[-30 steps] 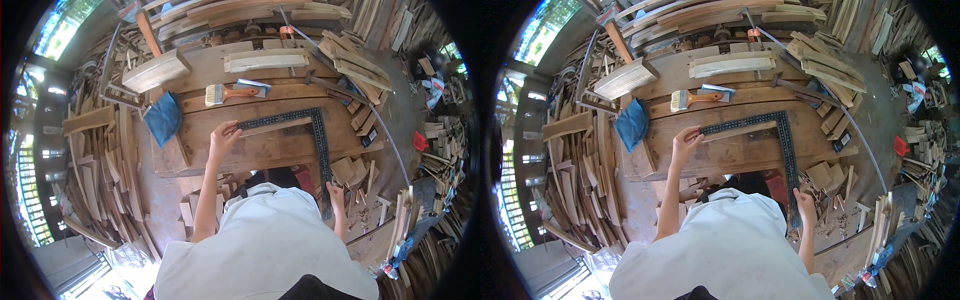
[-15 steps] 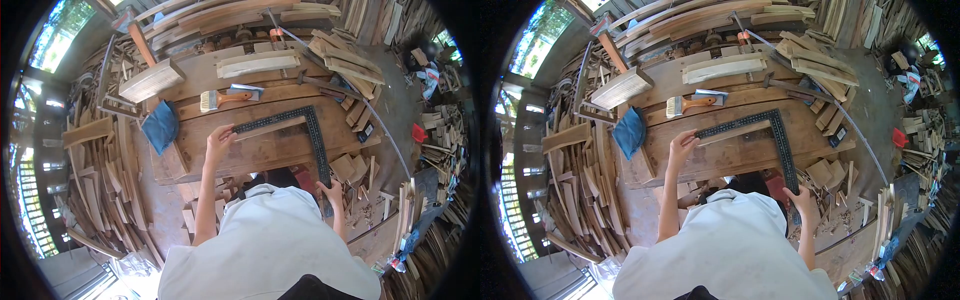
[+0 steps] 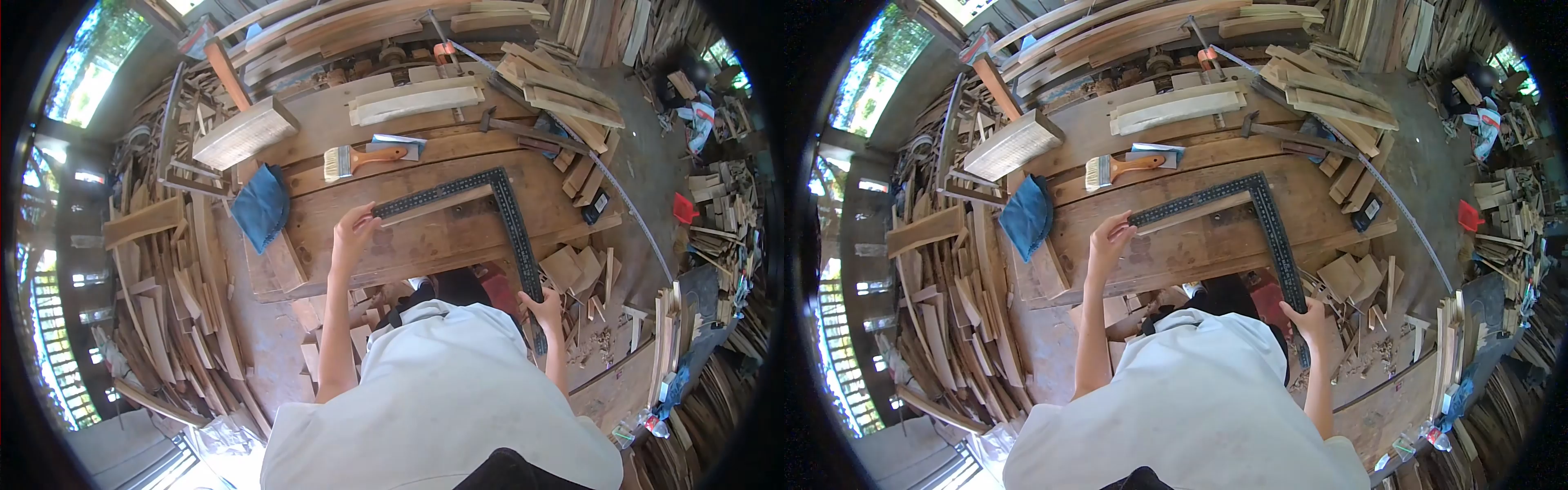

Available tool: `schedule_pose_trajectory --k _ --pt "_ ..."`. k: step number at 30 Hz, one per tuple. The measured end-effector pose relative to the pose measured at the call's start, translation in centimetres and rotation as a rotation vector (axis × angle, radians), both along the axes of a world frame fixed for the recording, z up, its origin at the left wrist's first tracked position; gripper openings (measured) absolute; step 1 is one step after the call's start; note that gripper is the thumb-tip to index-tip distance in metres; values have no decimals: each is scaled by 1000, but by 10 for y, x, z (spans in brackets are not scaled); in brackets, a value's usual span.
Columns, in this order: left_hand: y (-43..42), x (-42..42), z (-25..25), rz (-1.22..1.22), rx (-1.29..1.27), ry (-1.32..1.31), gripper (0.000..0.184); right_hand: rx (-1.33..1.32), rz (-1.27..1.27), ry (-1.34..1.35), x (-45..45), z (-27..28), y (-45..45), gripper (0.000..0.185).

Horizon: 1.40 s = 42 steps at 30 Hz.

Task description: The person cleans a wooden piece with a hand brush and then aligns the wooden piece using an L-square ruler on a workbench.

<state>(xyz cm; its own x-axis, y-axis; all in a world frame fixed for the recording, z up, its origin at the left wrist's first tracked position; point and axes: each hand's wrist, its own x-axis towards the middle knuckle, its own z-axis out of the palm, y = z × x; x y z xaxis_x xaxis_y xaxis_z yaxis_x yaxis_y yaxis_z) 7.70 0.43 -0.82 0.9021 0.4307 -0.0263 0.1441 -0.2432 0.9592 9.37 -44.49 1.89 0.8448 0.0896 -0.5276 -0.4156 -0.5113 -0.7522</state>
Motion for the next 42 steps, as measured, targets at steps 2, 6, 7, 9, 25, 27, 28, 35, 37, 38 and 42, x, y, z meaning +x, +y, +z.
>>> schedule_pose_trajectory --k 2,6,7,9,25,27,28,35,37,38,42 --pt "3 3 -3 8 -16 -10 35 -2 -14 5 2 -1 1 27" --pt "7 15 6 -42 33 3 32 39 -23 30 11 0 0 30" --pt "8 19 8 -61 33 14 32 60 -25 41 15 -1 0 31" --pt "7 27 6 -62 79 -1 32 87 -26 34 21 7 2 31" --pt "1 55 0 -80 127 -55 32 97 -75 27 34 14 2 32" --pt "1 56 1 -78 120 -29 31 81 -65 19 35 9 -2 32" --pt "1 56 1 -73 113 1 31 59 -29 -27 35 1 -6 33" --pt "0 56 0 -70 109 6 32 74 -36 2 35 18 3 36" --pt "0 56 -2 -69 111 -9 32 80 -43 -1 35 20 4 36" --pt "1 55 -3 -71 110 -9 32 88 -48 -5 34 20 4 36" --pt "2 54 -4 -57 130 -23 32 82 -39 -16 32 19 5 36"
